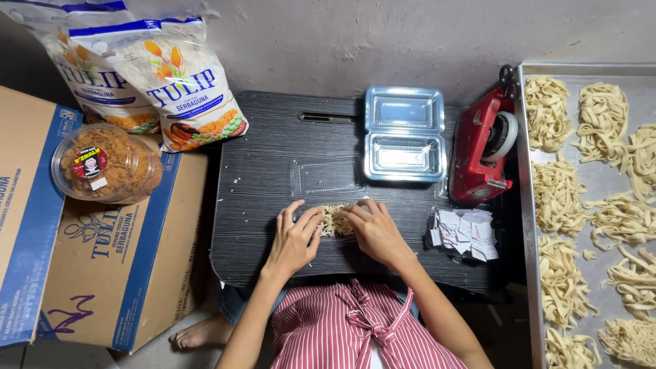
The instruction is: The person portions dried noodles from a metal tray into small plastic containers. They repeatedly pick up small bundles of noodles, place them into the containers, and arrange them neatly.
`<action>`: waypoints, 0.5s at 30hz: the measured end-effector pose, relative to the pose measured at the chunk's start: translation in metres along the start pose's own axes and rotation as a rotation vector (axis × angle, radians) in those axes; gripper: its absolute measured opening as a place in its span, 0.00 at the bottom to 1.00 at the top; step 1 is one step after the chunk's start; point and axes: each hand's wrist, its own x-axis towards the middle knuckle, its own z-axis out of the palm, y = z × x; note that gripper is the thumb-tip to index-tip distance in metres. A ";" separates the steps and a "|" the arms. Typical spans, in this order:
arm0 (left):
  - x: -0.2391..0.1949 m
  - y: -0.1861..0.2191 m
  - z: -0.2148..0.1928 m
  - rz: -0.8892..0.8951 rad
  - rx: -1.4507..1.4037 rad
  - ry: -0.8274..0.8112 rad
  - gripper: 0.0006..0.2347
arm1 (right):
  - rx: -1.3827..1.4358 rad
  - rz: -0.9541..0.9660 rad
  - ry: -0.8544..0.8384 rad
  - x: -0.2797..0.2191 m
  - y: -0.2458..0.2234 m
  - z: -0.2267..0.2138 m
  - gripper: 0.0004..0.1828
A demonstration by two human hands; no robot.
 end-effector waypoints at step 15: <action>0.004 -0.001 0.003 0.032 0.080 -0.021 0.06 | 0.042 -0.025 0.012 -0.012 -0.001 -0.001 0.06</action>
